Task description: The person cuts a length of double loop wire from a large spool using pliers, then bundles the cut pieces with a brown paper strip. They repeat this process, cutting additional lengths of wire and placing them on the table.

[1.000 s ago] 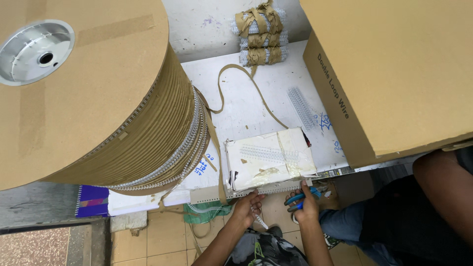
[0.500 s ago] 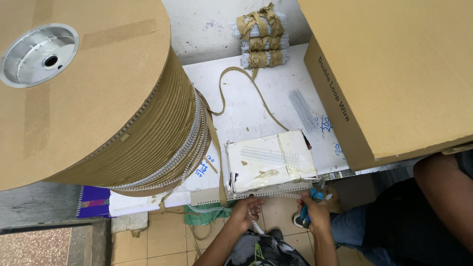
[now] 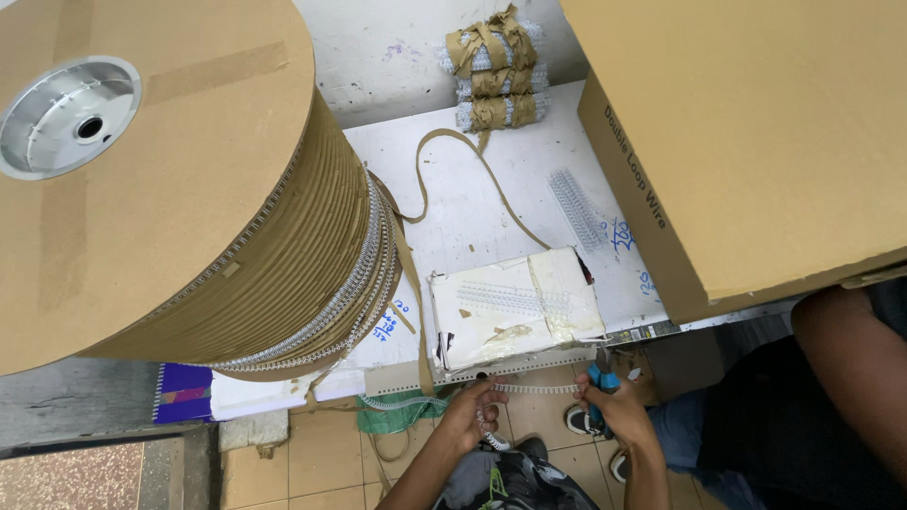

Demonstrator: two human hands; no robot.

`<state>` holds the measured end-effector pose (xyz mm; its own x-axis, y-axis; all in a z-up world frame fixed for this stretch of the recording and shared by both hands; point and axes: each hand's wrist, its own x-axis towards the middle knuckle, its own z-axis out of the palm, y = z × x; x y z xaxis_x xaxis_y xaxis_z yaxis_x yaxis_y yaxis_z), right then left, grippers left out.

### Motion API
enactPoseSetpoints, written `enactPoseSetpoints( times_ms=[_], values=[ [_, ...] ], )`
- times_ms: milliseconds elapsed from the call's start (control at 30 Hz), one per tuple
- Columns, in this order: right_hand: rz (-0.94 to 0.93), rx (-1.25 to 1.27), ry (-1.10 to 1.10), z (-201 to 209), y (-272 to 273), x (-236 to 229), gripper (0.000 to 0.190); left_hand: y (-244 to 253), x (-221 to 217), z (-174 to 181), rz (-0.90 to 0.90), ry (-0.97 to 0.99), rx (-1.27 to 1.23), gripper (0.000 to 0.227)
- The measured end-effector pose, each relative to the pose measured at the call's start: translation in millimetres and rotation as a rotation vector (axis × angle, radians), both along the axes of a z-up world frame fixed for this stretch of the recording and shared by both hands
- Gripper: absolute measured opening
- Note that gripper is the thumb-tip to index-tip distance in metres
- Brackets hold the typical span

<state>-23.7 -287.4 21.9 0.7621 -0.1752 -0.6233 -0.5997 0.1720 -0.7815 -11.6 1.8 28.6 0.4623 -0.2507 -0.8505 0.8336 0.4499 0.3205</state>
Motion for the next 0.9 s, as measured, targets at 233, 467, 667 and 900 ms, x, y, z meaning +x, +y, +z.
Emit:
enactPoseSetpoints(
  times_ms=[233, 467, 667, 900],
  values=[
    [0.061, 0.01, -0.096, 28, 3, 0, 0.021, 5, -5, 78, -0.198, -0.348, 0.29, 0.022],
    [-0.15, 0.101, -0.269, 89, 57, 33, 0.015, 16, 53, 131, -0.017, -0.434, 0.36, 0.023],
    [-0.166, 0.142, -0.194, 110, 68, 48, 0.045, 12, 80, 168, 0.071, -0.297, 0.353, 0.06],
    [-0.065, 0.153, -0.156, 117, 74, 53, 0.046, 12, 78, 157, 0.087, -0.323, 0.314, 0.039]
  ],
)
